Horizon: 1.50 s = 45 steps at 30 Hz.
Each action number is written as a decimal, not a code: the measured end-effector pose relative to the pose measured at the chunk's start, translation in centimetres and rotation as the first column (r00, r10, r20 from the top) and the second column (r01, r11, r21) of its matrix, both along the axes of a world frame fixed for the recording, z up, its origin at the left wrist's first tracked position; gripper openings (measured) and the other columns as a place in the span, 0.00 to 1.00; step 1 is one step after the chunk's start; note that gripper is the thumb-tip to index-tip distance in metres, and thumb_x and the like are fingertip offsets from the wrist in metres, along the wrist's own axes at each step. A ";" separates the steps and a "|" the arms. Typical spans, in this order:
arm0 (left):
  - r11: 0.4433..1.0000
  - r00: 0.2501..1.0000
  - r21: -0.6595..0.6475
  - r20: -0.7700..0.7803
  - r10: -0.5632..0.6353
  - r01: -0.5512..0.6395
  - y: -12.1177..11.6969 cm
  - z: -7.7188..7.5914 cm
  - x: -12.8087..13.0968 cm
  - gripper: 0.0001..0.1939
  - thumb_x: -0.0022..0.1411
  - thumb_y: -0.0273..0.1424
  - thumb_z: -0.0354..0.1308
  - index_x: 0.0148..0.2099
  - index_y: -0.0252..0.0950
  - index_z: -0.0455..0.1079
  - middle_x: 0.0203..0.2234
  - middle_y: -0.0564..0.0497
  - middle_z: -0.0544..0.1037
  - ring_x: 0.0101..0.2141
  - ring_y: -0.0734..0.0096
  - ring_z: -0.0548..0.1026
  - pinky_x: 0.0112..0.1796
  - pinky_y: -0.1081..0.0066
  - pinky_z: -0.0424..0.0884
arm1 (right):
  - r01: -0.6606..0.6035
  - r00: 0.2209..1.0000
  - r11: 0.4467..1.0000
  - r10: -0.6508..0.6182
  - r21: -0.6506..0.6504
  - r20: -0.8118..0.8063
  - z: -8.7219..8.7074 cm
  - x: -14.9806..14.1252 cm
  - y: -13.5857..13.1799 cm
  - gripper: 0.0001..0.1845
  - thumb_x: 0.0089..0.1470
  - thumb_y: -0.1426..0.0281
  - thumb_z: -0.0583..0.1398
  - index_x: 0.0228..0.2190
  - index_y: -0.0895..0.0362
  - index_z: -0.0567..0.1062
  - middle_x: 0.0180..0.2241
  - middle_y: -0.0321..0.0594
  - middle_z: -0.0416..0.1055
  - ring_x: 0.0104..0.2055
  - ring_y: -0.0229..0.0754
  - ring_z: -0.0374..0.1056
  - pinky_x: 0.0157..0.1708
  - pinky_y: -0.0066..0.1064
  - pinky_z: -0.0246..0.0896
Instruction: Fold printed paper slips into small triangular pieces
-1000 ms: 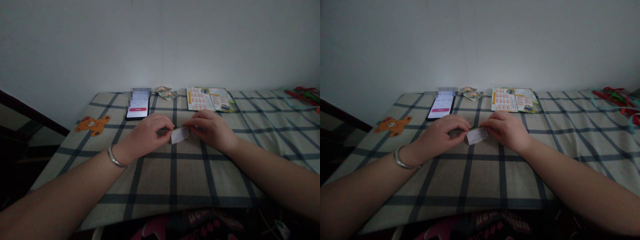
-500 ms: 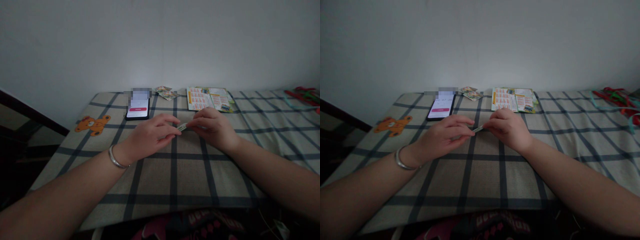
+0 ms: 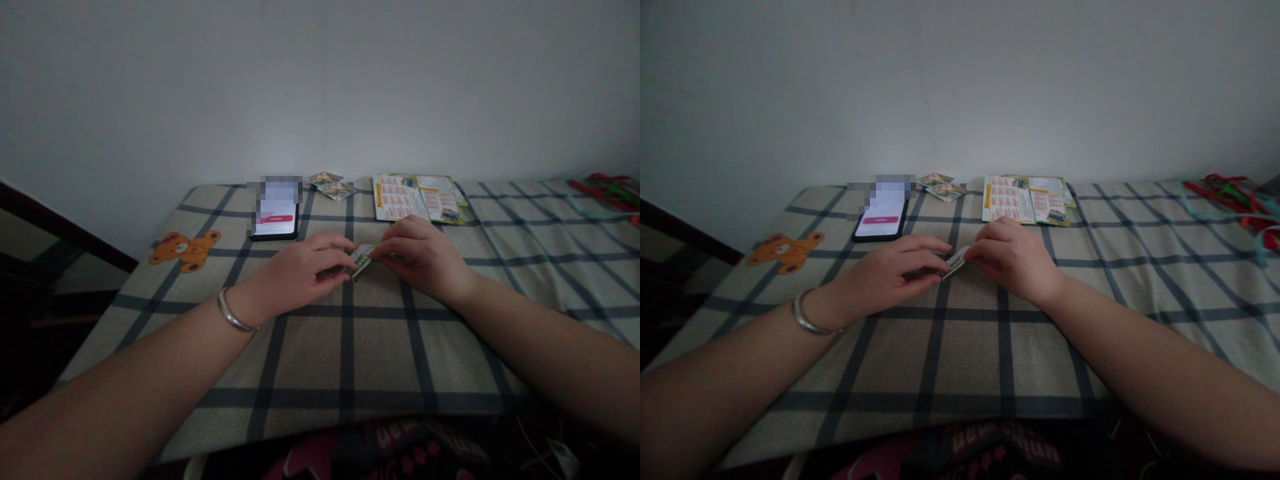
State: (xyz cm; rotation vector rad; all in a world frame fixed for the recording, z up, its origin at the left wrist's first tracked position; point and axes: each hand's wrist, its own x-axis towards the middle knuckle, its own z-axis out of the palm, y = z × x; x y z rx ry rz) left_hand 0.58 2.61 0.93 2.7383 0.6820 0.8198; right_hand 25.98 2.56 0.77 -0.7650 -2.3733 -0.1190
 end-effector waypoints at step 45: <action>0.969 0.974 0.156 -0.093 0.207 -0.191 0.2 -0.3 -0.2 0.10 0.63 0.24 0.52 0.43 0.35 0.74 0.59 0.44 0.65 0.57 0.59 0.67 0.56 0.55 0.69 | -0.132 0.969 0.981 0.158 -0.140 0.190 0.4 -0.2 -0.3 0.10 0.60 0.74 0.56 0.39 0.55 0.78 0.43 0.42 0.78 0.48 0.45 0.69 0.45 0.38 0.65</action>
